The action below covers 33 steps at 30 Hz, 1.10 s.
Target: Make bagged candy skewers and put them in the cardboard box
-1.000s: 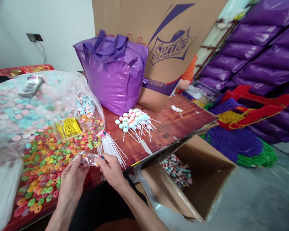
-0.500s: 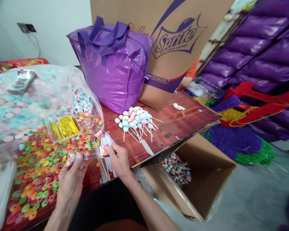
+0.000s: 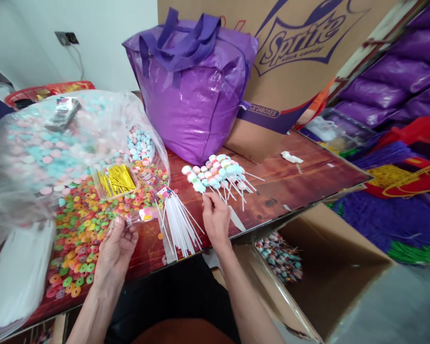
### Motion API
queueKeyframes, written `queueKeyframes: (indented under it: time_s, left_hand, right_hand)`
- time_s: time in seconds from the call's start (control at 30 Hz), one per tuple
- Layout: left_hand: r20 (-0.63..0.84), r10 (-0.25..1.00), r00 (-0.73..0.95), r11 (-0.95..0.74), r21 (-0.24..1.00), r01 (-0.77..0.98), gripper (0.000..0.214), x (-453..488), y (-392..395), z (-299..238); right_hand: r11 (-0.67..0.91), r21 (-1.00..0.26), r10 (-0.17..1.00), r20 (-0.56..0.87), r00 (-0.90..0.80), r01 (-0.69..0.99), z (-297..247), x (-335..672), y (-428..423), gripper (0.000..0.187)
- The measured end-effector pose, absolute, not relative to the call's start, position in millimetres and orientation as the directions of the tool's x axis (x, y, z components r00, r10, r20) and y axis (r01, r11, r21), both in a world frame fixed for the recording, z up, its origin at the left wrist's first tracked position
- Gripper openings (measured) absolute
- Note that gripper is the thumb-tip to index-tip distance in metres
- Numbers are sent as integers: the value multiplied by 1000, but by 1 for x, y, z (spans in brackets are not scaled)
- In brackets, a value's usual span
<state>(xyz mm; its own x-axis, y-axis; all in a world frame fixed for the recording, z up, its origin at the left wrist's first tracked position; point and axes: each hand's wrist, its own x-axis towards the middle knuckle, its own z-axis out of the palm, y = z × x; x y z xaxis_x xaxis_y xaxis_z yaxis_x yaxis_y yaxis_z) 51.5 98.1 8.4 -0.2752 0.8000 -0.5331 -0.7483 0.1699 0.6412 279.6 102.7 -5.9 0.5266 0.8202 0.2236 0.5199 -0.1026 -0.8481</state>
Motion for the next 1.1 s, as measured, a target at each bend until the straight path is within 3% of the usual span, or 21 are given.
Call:
queueKeyframes:
  time_s: [0.1, 0.2, 0.53, 0.7, 0.8, 1.1]
  left_hand:
    - [-547, 784, -294, 166, 641, -749, 25, 48, 99, 7]
    - [-551, 777, -304, 154, 634, -758, 20, 46, 99, 7]
    - [-503, 818, -278, 147, 650, -745, 23, 47, 89, 10]
    - [-430, 859, -278, 119, 696, -708, 37, 41, 93, 7]
    - [-438, 859, -265, 142, 701, -699, 41, 39, 95, 5]
    - [-478, 840, -256, 185, 696, -693, 46, 43, 93, 3]
  right_hand:
    - [9, -964, 877, 135, 461, 267, 1, 269, 64, 22]
    - [28, -981, 900, 108, 422, 193, 9, 260, 34, 20]
    - [288, -858, 870, 420, 259, 425, 15, 271, 13, 13]
    - [235, -879, 938, 316, 139, 415, 23, 284, 10, 16]
    - [177, -909, 950, 257, 175, 377, 26, 287, 9, 16]
    - [259, -856, 909, 373, 188, 448, 15, 283, 7, 14]
